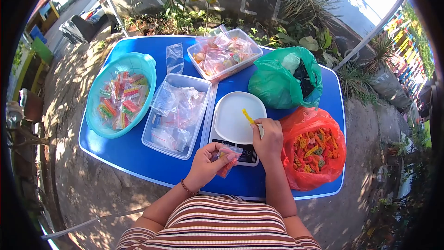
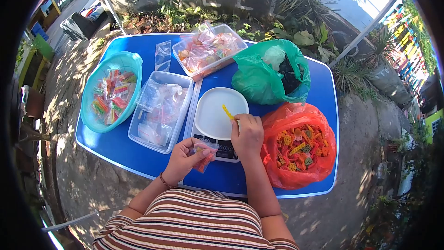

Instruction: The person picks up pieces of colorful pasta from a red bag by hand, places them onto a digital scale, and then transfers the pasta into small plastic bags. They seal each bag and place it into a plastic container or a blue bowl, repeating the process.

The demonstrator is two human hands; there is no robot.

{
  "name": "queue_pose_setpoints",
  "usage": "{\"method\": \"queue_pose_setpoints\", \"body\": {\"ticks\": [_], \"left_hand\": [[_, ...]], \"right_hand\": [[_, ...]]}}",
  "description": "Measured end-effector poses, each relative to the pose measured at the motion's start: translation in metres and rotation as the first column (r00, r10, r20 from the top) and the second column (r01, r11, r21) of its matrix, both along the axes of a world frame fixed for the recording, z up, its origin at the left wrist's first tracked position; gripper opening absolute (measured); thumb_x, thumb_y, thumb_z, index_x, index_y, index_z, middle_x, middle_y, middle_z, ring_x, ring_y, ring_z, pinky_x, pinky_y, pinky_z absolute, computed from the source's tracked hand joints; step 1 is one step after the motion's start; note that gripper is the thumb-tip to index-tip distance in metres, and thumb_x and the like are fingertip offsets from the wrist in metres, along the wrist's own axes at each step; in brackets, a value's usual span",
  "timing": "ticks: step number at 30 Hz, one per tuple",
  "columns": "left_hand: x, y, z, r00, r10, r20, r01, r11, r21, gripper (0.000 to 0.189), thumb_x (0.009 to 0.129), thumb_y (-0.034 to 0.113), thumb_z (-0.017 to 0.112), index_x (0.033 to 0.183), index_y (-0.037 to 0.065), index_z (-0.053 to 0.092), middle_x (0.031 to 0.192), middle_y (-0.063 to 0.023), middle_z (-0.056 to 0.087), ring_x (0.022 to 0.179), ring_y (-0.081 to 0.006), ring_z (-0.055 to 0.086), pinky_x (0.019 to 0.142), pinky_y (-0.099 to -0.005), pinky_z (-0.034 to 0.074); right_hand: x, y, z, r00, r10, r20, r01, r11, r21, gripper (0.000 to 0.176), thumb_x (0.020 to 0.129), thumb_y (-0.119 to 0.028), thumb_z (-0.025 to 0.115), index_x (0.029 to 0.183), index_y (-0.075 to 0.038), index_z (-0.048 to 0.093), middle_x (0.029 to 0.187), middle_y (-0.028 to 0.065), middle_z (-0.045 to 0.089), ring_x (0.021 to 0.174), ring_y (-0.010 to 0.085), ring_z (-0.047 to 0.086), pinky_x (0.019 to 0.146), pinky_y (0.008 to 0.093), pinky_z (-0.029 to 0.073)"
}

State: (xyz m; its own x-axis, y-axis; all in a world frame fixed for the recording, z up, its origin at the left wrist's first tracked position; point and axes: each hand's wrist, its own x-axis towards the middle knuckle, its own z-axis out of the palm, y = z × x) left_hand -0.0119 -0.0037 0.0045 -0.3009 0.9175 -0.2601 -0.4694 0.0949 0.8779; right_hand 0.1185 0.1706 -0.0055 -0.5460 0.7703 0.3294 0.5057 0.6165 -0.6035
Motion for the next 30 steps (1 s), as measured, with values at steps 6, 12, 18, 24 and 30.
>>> {"method": "queue_pose_setpoints", "body": {"ticks": [6, 12, 18, 24, 30], "left_hand": [[-0.005, -0.002, 0.004, 0.999, 0.032, -0.013, -0.031, 0.999, 0.026, 0.031, 0.087, 0.011, 0.083, 0.110, 0.000, 0.065, 0.098, -0.0111, 0.076, 0.087, -0.0127, 0.074, 0.072, -0.0237, 0.060], [0.000, 0.004, 0.003, 0.997, -0.007, -0.079, 0.012, 0.998, 0.069, 0.032, 0.086, 0.009, 0.084, 0.111, -0.002, 0.067, 0.098, -0.0110, 0.076, 0.081, -0.0097, 0.071, 0.066, -0.0211, 0.056], [0.002, 0.003, 0.009, 0.994, -0.070, -0.086, 0.074, 0.996, 0.044, 0.033, 0.087, 0.008, 0.083, 0.115, -0.003, 0.068, 0.092, -0.0091, 0.075, 0.067, -0.0052, 0.066, 0.052, -0.0163, 0.047], [0.002, 0.003, 0.014, 0.991, -0.109, -0.074, 0.110, 0.994, 0.010, 0.036, 0.086, 0.011, 0.085, 0.115, -0.002, 0.070, 0.091, -0.0087, 0.075, 0.067, -0.0056, 0.065, 0.054, -0.0176, 0.047], [0.000, 0.002, 0.016, 0.969, -0.213, -0.124, 0.212, 0.977, -0.028, 0.035, 0.090, 0.016, 0.082, 0.118, -0.001, 0.071, 0.094, -0.0086, 0.075, 0.075, -0.0073, 0.067, 0.059, -0.0197, 0.052]], "right_hand": [[0.027, -0.018, 0.036, 0.753, 0.198, -0.628, -0.543, 0.727, -0.421, 0.013, 0.093, 0.009, 0.066, 0.105, 0.005, 0.071, 0.099, 0.0085, 0.065, 0.093, 0.0119, 0.066, 0.079, 0.0230, 0.051], [0.044, -0.017, 0.052, 0.831, 0.302, -0.467, -0.510, 0.749, -0.423, 0.014, 0.090, 0.009, 0.068, 0.102, 0.003, 0.074, 0.095, 0.0088, 0.068, 0.089, 0.0138, 0.067, 0.078, 0.0254, 0.053], [0.049, -0.011, 0.048, 0.835, 0.319, -0.449, -0.494, 0.795, -0.353, 0.015, 0.088, 0.009, 0.070, 0.101, 0.001, 0.074, 0.093, 0.0087, 0.069, 0.083, 0.0155, 0.067, 0.072, 0.0267, 0.052], [0.052, -0.010, 0.055, 0.821, 0.417, -0.390, -0.536, 0.799, -0.274, 0.017, 0.086, 0.009, 0.071, 0.100, 0.000, 0.076, 0.093, 0.0082, 0.068, 0.081, 0.0167, 0.067, 0.069, 0.0273, 0.051], [0.047, -0.018, 0.063, 0.856, 0.427, -0.290, -0.501, 0.825, -0.264, 0.019, 0.086, 0.009, 0.072, 0.103, 0.000, 0.073, 0.092, 0.0075, 0.069, 0.081, 0.0147, 0.067, 0.069, 0.0274, 0.053]]}}
